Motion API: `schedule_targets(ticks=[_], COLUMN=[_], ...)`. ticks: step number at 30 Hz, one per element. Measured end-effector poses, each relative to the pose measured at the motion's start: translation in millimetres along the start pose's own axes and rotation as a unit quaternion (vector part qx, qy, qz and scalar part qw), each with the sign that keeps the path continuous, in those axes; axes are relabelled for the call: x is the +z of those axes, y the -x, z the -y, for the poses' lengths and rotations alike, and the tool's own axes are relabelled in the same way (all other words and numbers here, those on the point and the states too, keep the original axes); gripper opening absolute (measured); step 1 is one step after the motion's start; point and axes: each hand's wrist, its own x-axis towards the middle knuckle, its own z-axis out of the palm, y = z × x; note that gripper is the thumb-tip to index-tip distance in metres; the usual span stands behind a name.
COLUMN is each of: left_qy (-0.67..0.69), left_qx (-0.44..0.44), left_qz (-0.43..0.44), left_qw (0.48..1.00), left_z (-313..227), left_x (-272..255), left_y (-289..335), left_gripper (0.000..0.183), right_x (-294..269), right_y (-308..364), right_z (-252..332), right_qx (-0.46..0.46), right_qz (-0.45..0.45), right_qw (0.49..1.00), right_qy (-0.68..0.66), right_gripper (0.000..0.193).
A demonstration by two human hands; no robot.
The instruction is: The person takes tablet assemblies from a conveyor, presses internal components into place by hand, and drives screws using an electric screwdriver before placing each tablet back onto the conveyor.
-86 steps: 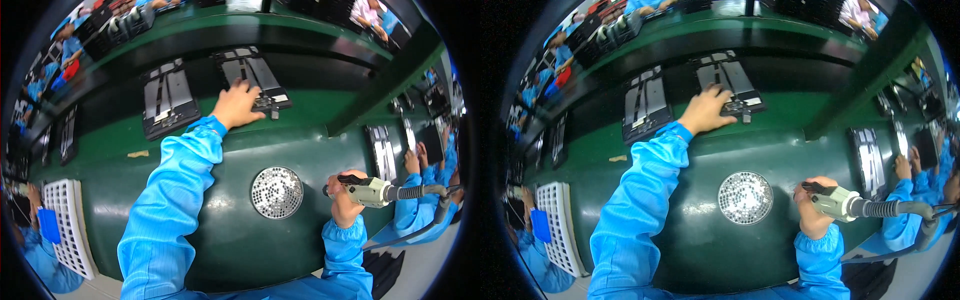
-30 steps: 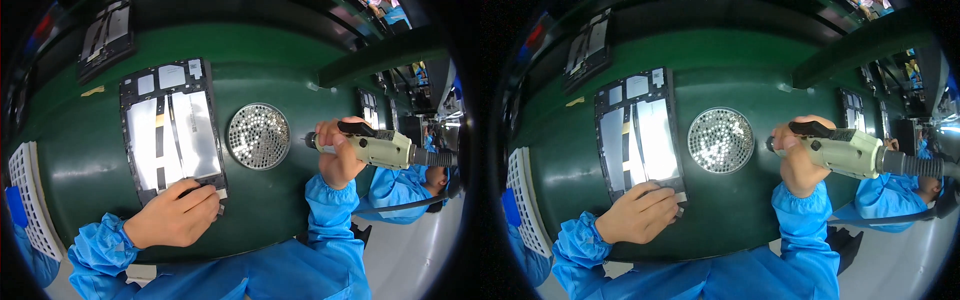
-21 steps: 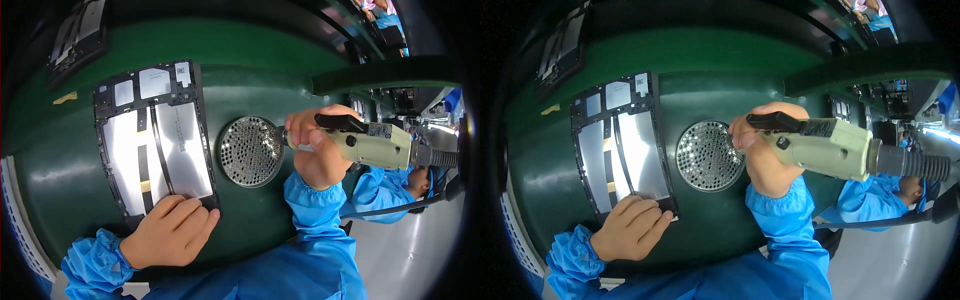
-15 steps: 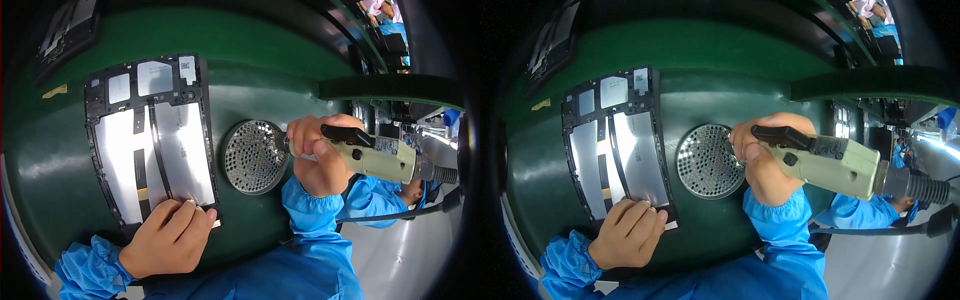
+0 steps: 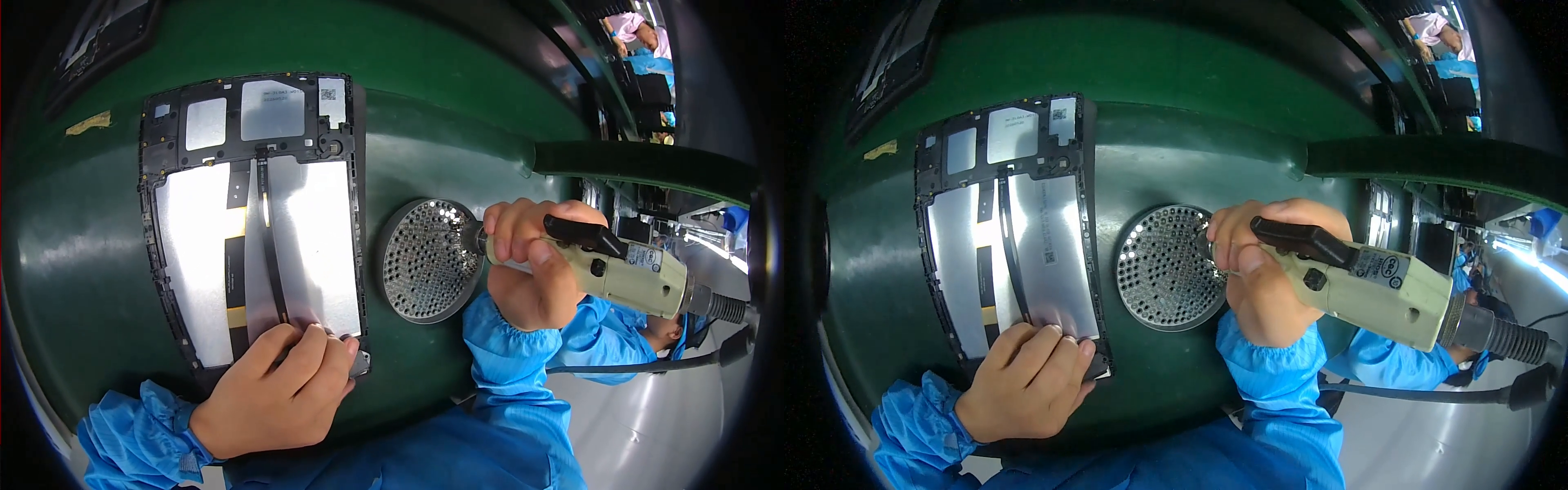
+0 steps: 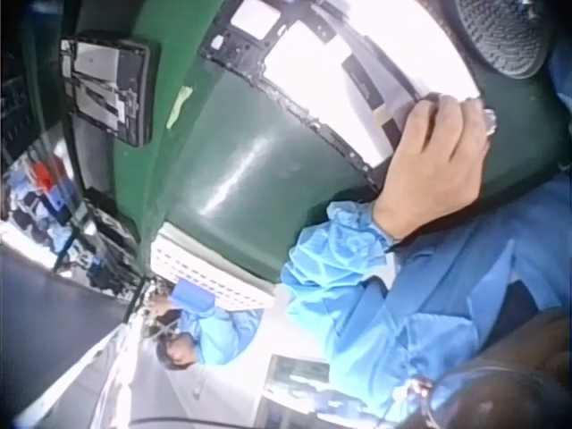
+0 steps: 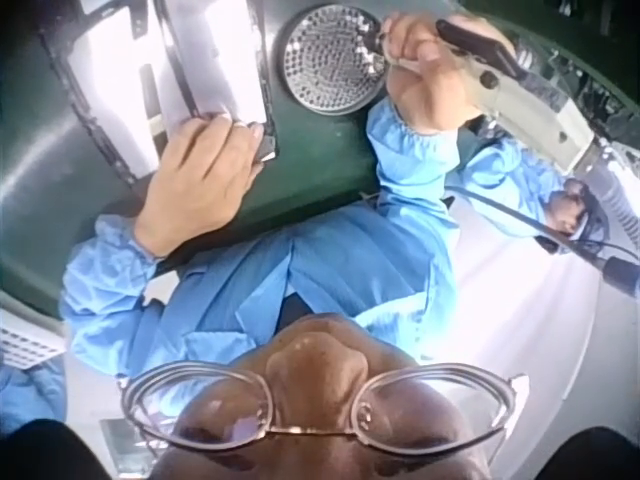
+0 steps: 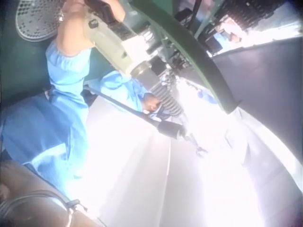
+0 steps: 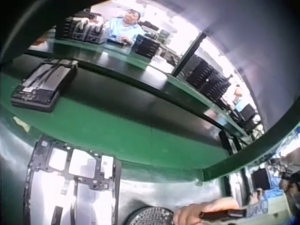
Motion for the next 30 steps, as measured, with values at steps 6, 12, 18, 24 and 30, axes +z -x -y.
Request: schedule_targets(ticks=[6, 12, 18, 24, 30], left_qy=[0.007, -0.012, -0.023, 0.006, 0.012], left_qx=[0.044, 0.072, 0.077, 0.058, 0.021], left_qz=[-0.008, -0.014, -0.022, -0.034, -0.075], left_qw=[0.999, 0.997, 0.997, 0.998, 0.997], left_z=[3.0, 3.2, -1.1, -0.5, -7.6], left_x=[0.8, 0.4, 0.6, 3.4, 5.5], left_y=[-1.2, -2.7, -4.6, -2.6, -3.1], left_gripper=[0.035, 0.031, 0.027, 0.022, 0.018], right_x=[0.1, -0.1, -2.7, 14.4, 35.0], right_y=[-1.1, -1.7, 2.3, 15.0, 61.4], right_z=[-1.6, -4.5, 4.1, 57.7, 69.6], right_qx=[-0.006, -0.003, -0.028, -0.061, -0.052], right_qz=[0.009, 0.011, 0.006, 0.018, 0.051], right_qw=[1.000, 1.000, 1.000, 0.997, 0.996], right_qy=[-0.001, -0.004, 0.010, 0.040, 0.042], right_gripper=[0.032, 0.033, 0.035, 0.039, 0.036])
